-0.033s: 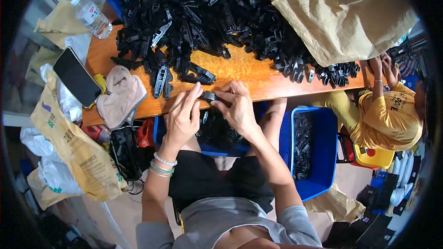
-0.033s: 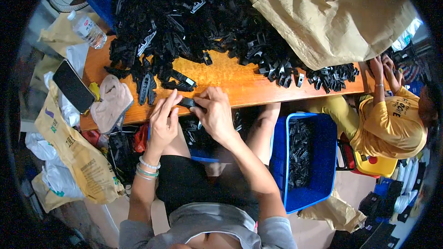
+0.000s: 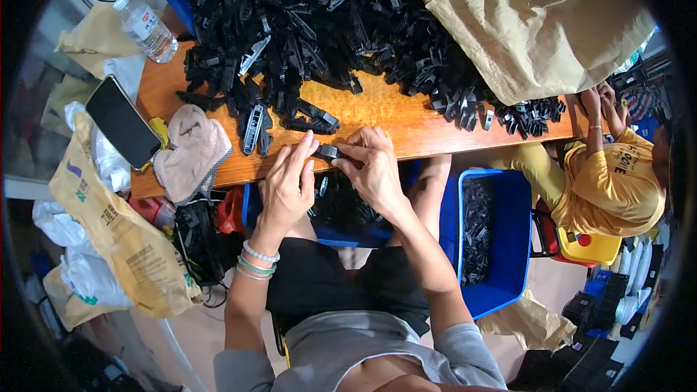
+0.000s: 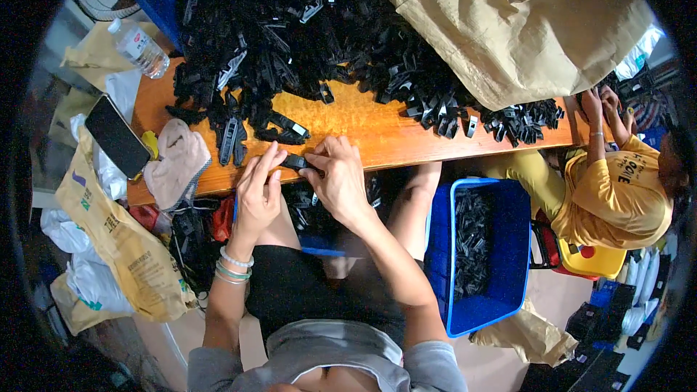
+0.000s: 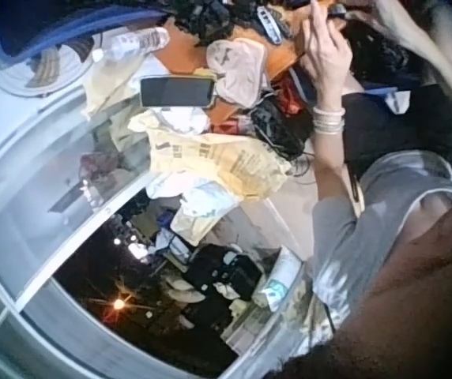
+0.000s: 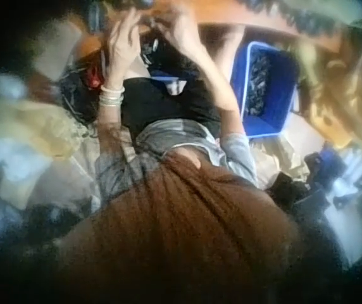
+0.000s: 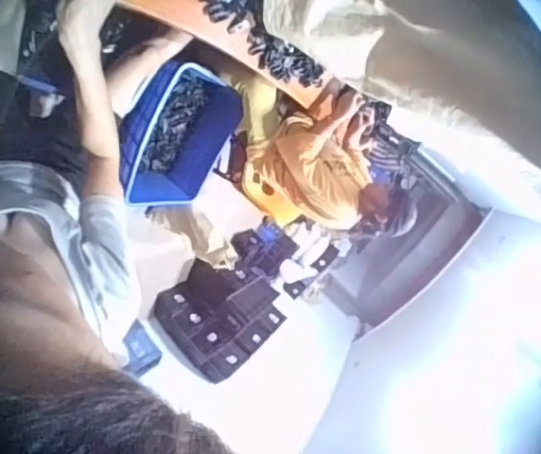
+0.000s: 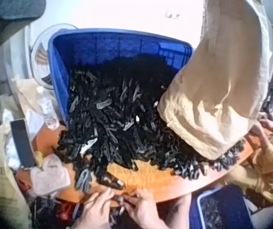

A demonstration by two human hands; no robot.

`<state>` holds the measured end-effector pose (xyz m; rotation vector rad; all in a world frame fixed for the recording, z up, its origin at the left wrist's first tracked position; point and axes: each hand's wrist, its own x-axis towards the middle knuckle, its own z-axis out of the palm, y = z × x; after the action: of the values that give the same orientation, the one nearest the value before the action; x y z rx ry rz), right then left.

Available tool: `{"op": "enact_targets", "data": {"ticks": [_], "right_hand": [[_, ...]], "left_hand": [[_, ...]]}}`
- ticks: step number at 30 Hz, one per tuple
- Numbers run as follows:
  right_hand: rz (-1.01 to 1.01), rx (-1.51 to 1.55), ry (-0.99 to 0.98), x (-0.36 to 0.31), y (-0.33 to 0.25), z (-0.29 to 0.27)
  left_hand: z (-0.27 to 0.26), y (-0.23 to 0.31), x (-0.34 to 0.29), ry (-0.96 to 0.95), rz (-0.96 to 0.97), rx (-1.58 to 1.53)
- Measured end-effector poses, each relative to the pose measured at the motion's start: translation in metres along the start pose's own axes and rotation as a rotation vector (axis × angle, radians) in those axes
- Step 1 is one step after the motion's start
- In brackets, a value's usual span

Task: The person wipes their hands with a cloth, then repeatedly picks up plastic components from a pile on the table, assembles them together by hand, and drops them into a container below.

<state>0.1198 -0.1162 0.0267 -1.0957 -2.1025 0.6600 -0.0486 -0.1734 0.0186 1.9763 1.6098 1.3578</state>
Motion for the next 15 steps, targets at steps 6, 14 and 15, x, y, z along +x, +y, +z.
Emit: {"op": "enact_targets", "data": {"ticks": [6, 14, 15], "right_hand": [[0.058, 0.112, -0.112, -0.027, 0.011, -0.024], [0.018, -0.670, 0.363, 0.004, 0.096, -0.083], [0.052, -0.723, 0.298, 0.011, 0.096, -0.087]], "left_hand": [[-0.008, -0.008, 0.014, 0.024, 0.060, 0.003], [0.030, -0.009, 0.006, 0.155, 0.213, 0.352], [0.030, -0.009, 0.002, 0.167, 0.204, 0.336]]}}
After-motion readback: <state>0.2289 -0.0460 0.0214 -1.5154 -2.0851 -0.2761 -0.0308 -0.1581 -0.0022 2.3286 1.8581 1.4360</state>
